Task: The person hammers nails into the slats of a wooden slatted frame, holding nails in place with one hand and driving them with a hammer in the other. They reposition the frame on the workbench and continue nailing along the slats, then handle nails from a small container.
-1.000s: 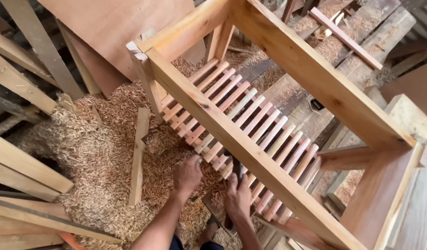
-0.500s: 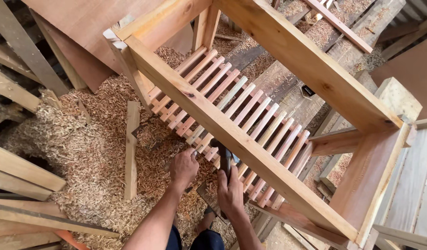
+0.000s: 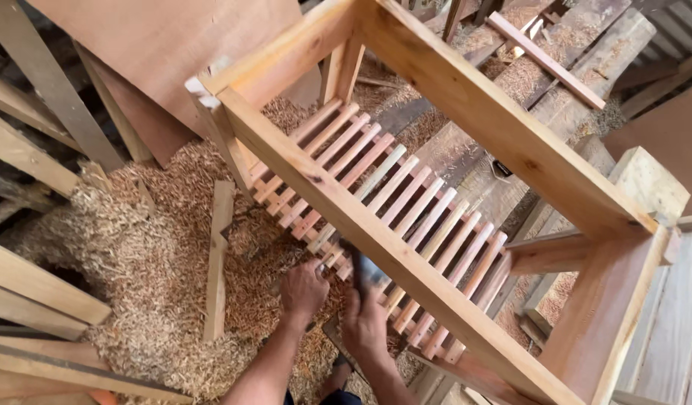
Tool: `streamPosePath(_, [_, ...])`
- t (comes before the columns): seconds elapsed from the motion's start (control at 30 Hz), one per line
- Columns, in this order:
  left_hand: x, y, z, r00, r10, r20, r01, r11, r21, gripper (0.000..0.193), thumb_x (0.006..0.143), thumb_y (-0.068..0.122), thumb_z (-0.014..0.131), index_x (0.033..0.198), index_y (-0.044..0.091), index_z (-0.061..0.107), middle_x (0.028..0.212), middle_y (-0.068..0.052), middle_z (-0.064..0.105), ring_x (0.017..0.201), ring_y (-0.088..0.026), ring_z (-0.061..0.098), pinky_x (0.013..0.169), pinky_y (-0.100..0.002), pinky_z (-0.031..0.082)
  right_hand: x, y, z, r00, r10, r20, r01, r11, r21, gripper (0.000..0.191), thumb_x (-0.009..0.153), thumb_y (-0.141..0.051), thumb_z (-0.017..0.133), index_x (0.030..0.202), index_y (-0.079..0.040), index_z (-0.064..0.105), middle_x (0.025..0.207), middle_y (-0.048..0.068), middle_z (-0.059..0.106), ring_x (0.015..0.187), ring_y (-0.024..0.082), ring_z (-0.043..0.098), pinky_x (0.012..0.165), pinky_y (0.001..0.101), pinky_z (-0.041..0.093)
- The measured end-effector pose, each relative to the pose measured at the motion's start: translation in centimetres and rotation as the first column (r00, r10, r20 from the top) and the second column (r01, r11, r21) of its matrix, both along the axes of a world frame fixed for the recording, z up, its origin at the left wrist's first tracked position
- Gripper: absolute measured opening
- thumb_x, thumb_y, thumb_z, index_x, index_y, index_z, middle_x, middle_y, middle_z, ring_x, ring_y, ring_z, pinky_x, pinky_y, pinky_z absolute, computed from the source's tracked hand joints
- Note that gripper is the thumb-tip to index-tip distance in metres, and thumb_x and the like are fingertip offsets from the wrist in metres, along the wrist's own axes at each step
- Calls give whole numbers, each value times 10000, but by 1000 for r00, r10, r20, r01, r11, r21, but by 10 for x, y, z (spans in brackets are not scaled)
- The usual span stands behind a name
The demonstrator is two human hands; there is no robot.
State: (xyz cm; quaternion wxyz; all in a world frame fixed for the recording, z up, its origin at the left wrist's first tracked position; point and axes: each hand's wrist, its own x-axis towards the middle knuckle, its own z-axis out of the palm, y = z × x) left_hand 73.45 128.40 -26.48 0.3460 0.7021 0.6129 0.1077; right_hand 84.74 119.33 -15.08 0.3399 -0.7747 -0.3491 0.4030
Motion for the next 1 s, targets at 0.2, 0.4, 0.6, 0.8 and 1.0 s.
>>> streamPosePath(0.2, [2,-3,7,995,4,-98,-14,994,-104,269,989,336,602,895,101,692,645,-65,618,534,-186,557,503,-377,438,-1,3,-17,996,-2,88,-17,976,217,327,1052,-276,475,1288,-59,539,818,141,685,610,167,680,470,374,541])
streamPosePath(0.4, [1,3,18,998,54,-30,-53,998,36,286,941,376,638,986,107,726,677,-80,658,561,-233,630,502,-418,501,3,6,-2,996,-48,78,60,986,-157,354,1048,-295,497,1309,-58,532,782,234,704,538,217,622,477,402,469])
streamPosePath(0.6, [2,0,41,993,-13,-116,-18,966,-257,371,979,467,595,1113,139,706,728,-49,660,623,-199,649,570,-397,546,-7,27,29,997,19,-69,-41,943,-332,444,1069,-313,395,1470,-125,392,840,112,663,502,131,497,418,318,459])
streamPosePath(0.8, [2,-34,57,999,48,26,-39,964,-263,315,1047,298,441,1232,184,669,898,-60,703,719,-207,681,670,-369,551,15,-26,14,965,-168,200,163,986,42,378,1031,-359,481,1204,-43,597,710,97,632,553,171,601,485,373,484])
streamPosePath(1.0, [14,-45,35,1000,-27,-4,25,964,-263,332,1072,326,425,1237,175,670,925,-48,709,751,-201,673,662,-354,525,32,-75,-10,961,-234,146,249,964,-95,416,1068,-404,482,1075,-2,588,680,95,618,560,195,613,506,390,495])
